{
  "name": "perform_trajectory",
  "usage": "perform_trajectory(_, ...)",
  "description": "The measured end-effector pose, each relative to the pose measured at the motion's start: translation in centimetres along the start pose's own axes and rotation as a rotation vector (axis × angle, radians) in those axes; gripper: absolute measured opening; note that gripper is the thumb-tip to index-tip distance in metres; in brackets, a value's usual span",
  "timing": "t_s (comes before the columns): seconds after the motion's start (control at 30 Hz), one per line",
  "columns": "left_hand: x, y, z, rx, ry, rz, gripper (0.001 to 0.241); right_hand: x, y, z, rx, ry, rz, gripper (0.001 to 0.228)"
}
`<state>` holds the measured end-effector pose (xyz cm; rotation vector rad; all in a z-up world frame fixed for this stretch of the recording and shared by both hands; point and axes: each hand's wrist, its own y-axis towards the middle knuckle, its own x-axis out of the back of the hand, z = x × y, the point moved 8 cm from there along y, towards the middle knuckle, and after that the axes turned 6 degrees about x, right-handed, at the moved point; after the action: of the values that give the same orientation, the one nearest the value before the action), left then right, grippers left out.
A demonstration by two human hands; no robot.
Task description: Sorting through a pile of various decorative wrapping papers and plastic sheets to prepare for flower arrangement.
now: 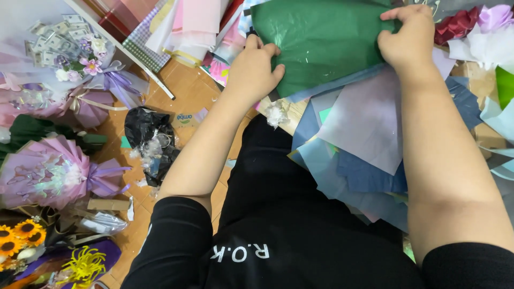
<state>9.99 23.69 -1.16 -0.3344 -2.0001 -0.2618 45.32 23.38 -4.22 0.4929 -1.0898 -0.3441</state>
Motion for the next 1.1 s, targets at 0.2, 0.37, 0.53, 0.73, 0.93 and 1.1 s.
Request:
perform_trajectory(0.2, 1.1, -0.1, -0.3, -0.022, -0.070, -0.089, 0.043, 1.5, -0.5, 1.5, 0.105, -0.042, -0.167, 0.026)
perform_trajectory(0.37, 0.1, 0.2, 0.5, -0.038, 0.045, -0.215, 0.061, 1.4, -0.4, 2.8, 0.145, 0.025, -0.100, 0.024)
perform_trajectory(0.53, 0.6, -0.8, 0.0, -0.066, 0.212, -0.340, 0.057, 0.8, -0.7, 4.6, -0.034, -0.075, 0.178, 0.041)
perform_trajectory(0.73, 0.3, -1.9, -2.0, -0.068, 0.304, 0.034, 0.115, 0.7, -0.7, 4.6, -0.242, -0.134, 0.334, 0.049)
perform_trajectory(0.93, -1.4, -2.3, -2.4, -0.054, 0.382, 0.000, 0.106, 4.5, 0.0, 9.7, -0.165, -0.251, 0.310, 0.060)
perform_trajectory(1.1, 0.0, -4.5, -5.1, -0.117, 0.314, -0.199, 0.083, 9.5, -0.8, 19.4, 0.313, -0.186, 0.139, 0.044)
